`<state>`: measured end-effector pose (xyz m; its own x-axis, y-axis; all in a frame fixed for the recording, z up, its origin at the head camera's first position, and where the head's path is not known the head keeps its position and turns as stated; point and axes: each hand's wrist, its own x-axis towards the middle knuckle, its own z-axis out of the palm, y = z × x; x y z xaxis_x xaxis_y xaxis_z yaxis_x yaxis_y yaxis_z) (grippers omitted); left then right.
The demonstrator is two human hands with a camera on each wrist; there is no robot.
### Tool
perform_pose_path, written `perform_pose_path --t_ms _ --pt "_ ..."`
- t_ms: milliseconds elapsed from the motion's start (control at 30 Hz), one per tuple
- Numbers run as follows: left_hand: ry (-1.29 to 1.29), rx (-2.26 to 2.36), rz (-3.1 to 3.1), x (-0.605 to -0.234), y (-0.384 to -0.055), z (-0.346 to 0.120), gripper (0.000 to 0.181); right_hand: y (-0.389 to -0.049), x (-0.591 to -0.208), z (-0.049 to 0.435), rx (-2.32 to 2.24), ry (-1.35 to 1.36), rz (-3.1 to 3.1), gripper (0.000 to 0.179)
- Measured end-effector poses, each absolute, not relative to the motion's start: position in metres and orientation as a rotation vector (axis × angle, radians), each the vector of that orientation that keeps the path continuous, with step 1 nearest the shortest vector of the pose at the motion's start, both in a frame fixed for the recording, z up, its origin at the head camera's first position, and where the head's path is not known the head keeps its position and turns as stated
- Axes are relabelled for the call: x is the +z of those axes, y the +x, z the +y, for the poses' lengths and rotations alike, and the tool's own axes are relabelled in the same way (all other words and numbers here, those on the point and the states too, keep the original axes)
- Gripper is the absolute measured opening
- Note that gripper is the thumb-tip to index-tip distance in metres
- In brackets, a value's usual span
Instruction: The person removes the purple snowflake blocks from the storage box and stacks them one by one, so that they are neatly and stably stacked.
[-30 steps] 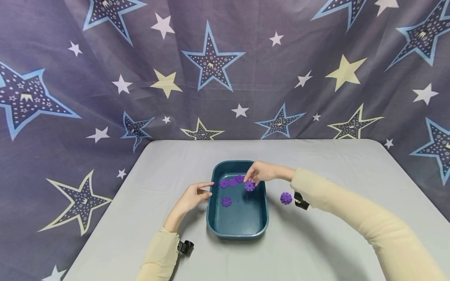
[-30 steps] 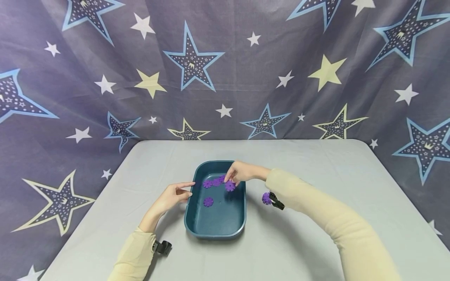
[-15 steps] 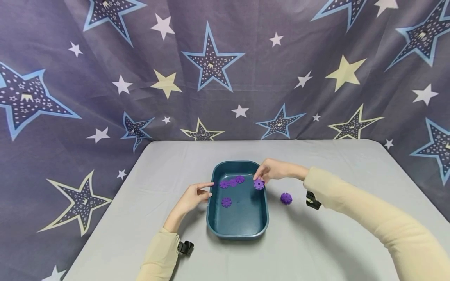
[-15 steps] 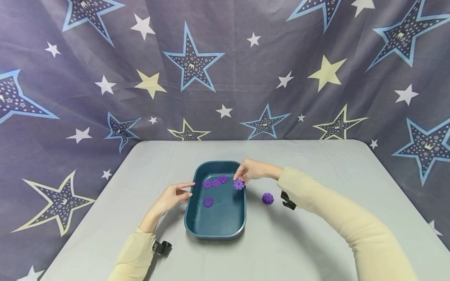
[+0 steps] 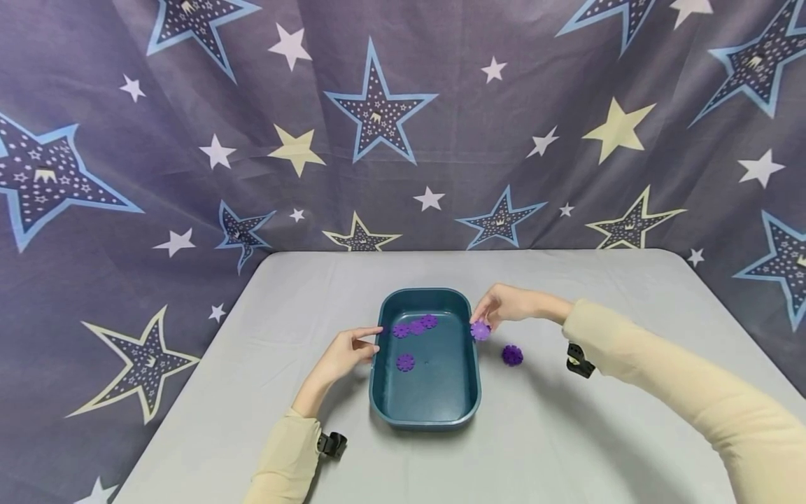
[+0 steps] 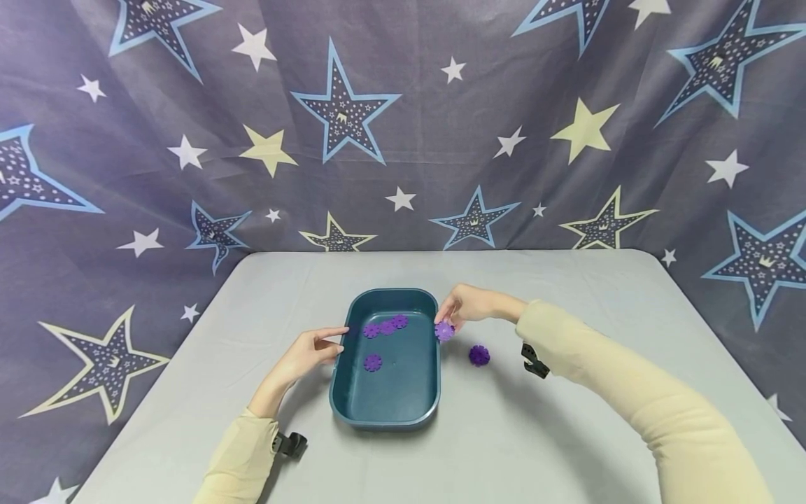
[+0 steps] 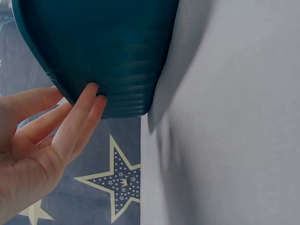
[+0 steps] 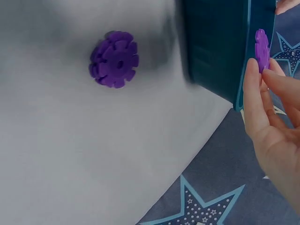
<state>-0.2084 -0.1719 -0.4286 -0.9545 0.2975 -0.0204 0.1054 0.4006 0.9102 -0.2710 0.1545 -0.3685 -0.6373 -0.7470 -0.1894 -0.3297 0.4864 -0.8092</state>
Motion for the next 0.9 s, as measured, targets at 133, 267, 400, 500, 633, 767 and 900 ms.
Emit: perform_pose_path --t_ms 133,267,400,500,633,767,900 --pt "0.377 1.593 2.471 -0.430 -0.209 -0.172 0.039 -0.270 -0.371 0.160 -1.046 -0.846 2.195 0.028" --pt "0.367 1.592 2.471 -0.431 -0.209 -0.172 0.039 -0.269 -0.375 0.167 -1.045 -0.825 2.186 0.028" --pt "0.368 1.591 2.473 -0.431 -0.209 -0.172 0.039 -0.270 -0.381 0.172 -1.064 -0.815 2.159 0.029" --pt "0.369 1.593 2.474 -0.431 -0.209 -0.172 0.039 -0.270 -0.384 0.176 -1.082 -0.803 2.143 0.030" --pt "0.371 1.594 2.474 -0.430 -0.209 -0.172 0.039 -0.268 -0.387 0.182 -1.097 -0.787 2.139 0.029" --pt "0.383 1.590 2.477 -0.430 -0.210 -0.172 0.039 -0.267 -0.391 0.186 -1.113 -0.772 2.133 0.029" --pt "0.377 1.589 2.479 -0.430 -0.209 -0.172 0.039 -0.266 -0.395 0.190 -1.127 -0.766 2.130 0.029"
